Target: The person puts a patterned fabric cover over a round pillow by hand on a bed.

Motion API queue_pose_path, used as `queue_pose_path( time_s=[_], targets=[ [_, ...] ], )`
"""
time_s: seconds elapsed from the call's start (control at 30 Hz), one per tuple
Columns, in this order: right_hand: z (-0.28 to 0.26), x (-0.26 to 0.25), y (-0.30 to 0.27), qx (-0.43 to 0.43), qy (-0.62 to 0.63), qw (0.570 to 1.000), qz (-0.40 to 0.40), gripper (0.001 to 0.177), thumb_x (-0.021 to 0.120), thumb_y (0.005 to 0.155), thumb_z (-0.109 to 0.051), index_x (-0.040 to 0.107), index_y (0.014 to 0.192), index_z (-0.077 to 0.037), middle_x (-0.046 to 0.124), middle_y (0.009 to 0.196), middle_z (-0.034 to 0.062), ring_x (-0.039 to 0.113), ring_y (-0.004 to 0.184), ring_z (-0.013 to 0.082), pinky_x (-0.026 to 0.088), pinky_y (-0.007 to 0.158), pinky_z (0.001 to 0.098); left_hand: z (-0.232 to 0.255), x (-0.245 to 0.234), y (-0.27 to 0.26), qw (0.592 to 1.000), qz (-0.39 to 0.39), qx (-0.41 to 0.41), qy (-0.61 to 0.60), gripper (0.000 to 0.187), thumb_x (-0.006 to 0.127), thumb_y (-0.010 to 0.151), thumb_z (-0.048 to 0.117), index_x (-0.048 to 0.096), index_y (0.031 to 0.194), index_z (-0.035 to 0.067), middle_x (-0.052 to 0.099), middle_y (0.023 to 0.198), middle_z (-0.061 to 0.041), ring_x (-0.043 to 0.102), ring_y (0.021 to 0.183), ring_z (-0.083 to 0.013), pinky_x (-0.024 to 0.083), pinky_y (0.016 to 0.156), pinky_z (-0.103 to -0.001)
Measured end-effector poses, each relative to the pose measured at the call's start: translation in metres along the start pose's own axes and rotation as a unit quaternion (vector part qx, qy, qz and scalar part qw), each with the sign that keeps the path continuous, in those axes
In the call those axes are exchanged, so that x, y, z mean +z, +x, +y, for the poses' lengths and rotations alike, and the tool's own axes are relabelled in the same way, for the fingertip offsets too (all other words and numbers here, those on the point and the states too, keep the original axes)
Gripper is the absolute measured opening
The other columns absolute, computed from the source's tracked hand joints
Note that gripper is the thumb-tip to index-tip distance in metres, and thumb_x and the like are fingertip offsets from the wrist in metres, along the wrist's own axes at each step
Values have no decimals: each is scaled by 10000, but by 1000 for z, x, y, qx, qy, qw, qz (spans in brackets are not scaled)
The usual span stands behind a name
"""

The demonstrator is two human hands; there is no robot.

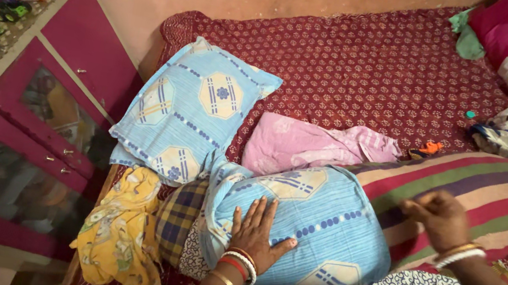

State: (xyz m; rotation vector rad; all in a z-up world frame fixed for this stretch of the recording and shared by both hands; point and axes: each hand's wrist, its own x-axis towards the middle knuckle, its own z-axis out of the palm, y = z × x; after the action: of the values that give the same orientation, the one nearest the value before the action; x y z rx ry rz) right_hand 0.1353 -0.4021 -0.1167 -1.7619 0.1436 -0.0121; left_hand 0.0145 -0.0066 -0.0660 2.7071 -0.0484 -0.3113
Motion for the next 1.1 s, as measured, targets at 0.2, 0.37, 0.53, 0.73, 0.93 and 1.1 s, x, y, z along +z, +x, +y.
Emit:
queue_pose_path(
  time_s=[0.2, 0.37, 0.53, 0.73, 0.93, 1.1],
  targets=[
    [34, -84, -5, -51, 45, 996, 65, 245, 788, 869, -17, 576, 992, -2, 674, 947, 131, 695, 869, 195, 601, 828, 340, -3, 0, 3, 1000, 12, 13, 6, 1037, 526, 887, 732, 120, 1631, 134, 101, 1706, -155, 29, 1588, -276, -91, 1229, -543],
    [49, -131, -18, -17, -145, 983, 112, 309, 764, 924, -147, 584, 1139, -17, 658, 1030, 88, 663, 949, 203, 561, 862, 339, -7, 3, 6, 1000, 8, 17, 5, 1029, 531, 885, 725, 122, 1621, 133, 100, 1700, -162, 33, 1579, -289, -87, 1219, -547],
    [80, -180, -28, 139, -581, 801, -23, 380, 653, 960, -366, 595, 1300, -206, 654, 1284, -22, 659, 1127, 145, 511, 1000, 316, -10, 9, 7, 999, 38, 29, 8, 1032, 539, 882, 731, 148, 1622, 128, 131, 1693, -174, 68, 1577, -298, -72, 1221, -560],
    [74, -174, -17, 99, -739, 652, -136, 552, 708, 890, -532, 639, 1356, -244, 614, 1416, -4, 553, 1330, 200, 369, 1178, 400, -8, 8, 5, 999, 31, 23, 0, 1034, 544, 877, 728, 146, 1621, 131, 128, 1697, -162, 54, 1581, -289, -85, 1220, -559],
    [-24, -68, -8, 61, -470, 879, -45, 486, 817, 838, -341, 723, 1258, -115, 807, 1083, 164, 780, 1021, 308, 605, 931, 407, -6, 6, 3, 999, 33, 22, -4, 1026, 552, 878, 724, 164, 1617, 125, 128, 1698, -166, 56, 1579, -288, -86, 1222, -554],
    [-76, 3, 14, -52, -377, 914, -141, 437, 754, 820, -416, 760, 1154, -134, 814, 1098, 121, 770, 1056, 276, 582, 933, 395, -8, 12, -1, 998, 59, 34, -5, 1015, 563, 880, 709, 187, 1613, 116, 169, 1687, -174, 92, 1574, -298, -66, 1221, -562]
  ],
)
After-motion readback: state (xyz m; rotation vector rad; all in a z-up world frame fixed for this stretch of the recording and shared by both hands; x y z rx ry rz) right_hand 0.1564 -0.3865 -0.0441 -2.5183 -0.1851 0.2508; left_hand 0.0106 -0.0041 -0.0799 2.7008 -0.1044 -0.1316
